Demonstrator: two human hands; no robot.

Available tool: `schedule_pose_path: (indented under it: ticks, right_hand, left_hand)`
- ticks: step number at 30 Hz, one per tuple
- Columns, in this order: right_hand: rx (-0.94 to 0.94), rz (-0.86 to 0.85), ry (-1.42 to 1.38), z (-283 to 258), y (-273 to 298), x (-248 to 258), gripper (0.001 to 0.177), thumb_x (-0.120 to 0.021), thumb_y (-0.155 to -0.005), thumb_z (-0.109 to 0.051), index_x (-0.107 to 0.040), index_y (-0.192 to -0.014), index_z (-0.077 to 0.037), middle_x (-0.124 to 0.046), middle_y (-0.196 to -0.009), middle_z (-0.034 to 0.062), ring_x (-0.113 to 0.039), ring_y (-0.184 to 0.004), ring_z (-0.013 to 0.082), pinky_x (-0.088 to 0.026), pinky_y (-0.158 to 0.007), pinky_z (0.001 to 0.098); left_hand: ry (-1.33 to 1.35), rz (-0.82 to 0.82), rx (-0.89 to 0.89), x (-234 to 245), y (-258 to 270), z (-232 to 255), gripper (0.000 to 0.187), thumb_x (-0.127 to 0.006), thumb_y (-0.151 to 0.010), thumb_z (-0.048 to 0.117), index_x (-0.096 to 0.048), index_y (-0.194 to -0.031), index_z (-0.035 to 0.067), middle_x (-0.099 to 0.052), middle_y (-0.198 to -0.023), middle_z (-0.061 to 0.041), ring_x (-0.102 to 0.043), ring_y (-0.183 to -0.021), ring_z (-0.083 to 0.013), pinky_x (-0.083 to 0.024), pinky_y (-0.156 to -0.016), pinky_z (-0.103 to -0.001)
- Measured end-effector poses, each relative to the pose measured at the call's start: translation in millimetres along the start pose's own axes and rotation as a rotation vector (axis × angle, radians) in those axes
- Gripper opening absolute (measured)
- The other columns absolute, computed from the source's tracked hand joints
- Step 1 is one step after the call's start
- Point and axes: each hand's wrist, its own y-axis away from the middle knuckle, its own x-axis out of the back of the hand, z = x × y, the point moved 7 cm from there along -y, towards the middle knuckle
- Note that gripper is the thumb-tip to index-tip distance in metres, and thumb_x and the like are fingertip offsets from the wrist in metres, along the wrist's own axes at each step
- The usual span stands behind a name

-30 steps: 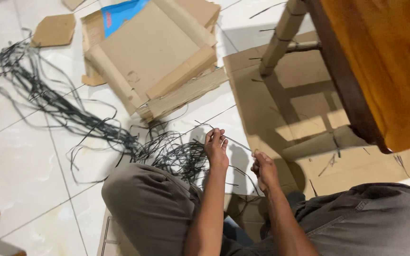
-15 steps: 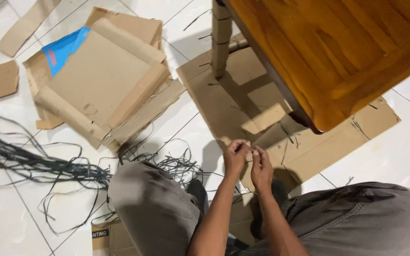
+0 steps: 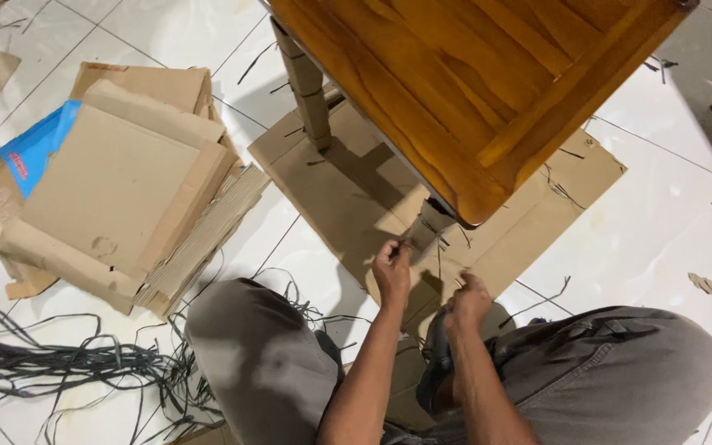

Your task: Wrapping a wooden chair leg with cardboard and securing it with plastic ties

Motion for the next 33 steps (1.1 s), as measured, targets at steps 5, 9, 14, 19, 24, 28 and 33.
schedule_pose_path:
  ticks: [5, 9, 14, 19, 24, 28, 33]
  right_hand:
    - [-0.106, 0.137, -0.186, -22, -36, 2, 0.031, -0.074, -0.089, -0.035, -0.052, -0.074, -0.021, -0.030, -0.053, -0.0025, -0.033, -0.038, 0.0160, -0.024, -0.040, 0.0318]
    - [0.088, -0.097, -0.037, -113, 34, -54, 0.012, -0.068, -0.098, -0.027, -0.066, -0.097, -0.015, -0.037, -0.062, -0.0068, -0.035, -0.043, 0.0040, -0.028, -0.040, 0.0184]
    - [0.222, -0.346, 0.192, -97, -9, -91, 0.012, -0.063, -0.092, -0.011, -0.059, -0.080, -0.015, -0.034, -0.055, -0.0070, -0.030, -0.041, 0.0037, -0.026, -0.038, 0.0186]
    - [0.243, -0.381, 0.239, -104, -12, -96, 0.013, -0.063, -0.091, -0.012, -0.060, -0.078, -0.015, -0.034, -0.054, -0.0065, -0.029, -0.042, 0.0043, -0.026, -0.038, 0.0193]
    - [0.263, -0.427, 0.312, -107, -10, -101, 0.014, -0.064, -0.089, -0.014, -0.061, -0.075, -0.015, -0.035, -0.052, -0.0057, -0.029, -0.042, 0.0051, -0.025, -0.039, 0.0203]
    - [0.275, -0.452, 0.351, -109, -9, -103, 0.015, -0.064, -0.088, -0.015, -0.062, -0.073, -0.015, -0.036, -0.051, -0.0053, -0.029, -0.043, 0.0055, -0.025, -0.040, 0.0208]
    - [0.296, -0.504, 0.426, -108, -5, -109, 0.017, -0.065, -0.087, -0.017, -0.063, -0.070, -0.015, -0.037, -0.049, -0.0046, -0.028, -0.043, 0.0063, -0.024, -0.041, 0.0219]
  left_hand:
    - [0.076, 0.003, -0.007, 1, -14, 27, 0.014, -0.073, -0.092, 0.020, -0.076, -0.093, 0.007, -0.073, -0.088, -0.012, -0.062, -0.089, -0.0180, -0.054, -0.082, -0.039]
    - [0.029, -0.221, -0.025, -23, -31, 46, 0.026, -0.067, -0.103, 0.029, -0.075, -0.108, 0.005, -0.070, -0.092, -0.010, -0.059, -0.092, -0.0178, -0.051, -0.088, -0.041]
    - [-0.083, -0.382, 0.181, -44, -65, 4, 0.056, -0.060, -0.102, 0.059, -0.072, -0.127, 0.010, -0.068, -0.127, -0.017, -0.059, -0.123, -0.0270, -0.044, -0.107, -0.049]
    - [-0.249, -0.495, 0.172, -51, -69, 15, 0.065, -0.066, -0.093, 0.064, -0.072, -0.129, 0.011, -0.069, -0.131, -0.017, -0.056, -0.134, -0.0368, -0.041, -0.113, -0.053]
    - [-0.107, -0.717, -0.238, -66, -82, 18, 0.032, -0.063, -0.105, 0.028, -0.072, -0.128, 0.008, -0.070, -0.127, -0.019, -0.063, -0.124, -0.0313, -0.042, -0.111, -0.048]
    - [-0.219, -0.715, -0.327, -65, -95, 2, 0.029, -0.066, -0.098, 0.022, -0.076, -0.125, 0.019, -0.076, -0.114, -0.014, -0.068, -0.115, -0.0321, -0.049, -0.102, -0.047]
    - [0.644, -0.408, 0.746, -38, -89, -10, 0.029, -0.046, -0.094, -0.001, -0.068, -0.099, -0.019, -0.069, -0.108, -0.030, -0.068, -0.090, -0.0300, -0.056, -0.078, -0.030]
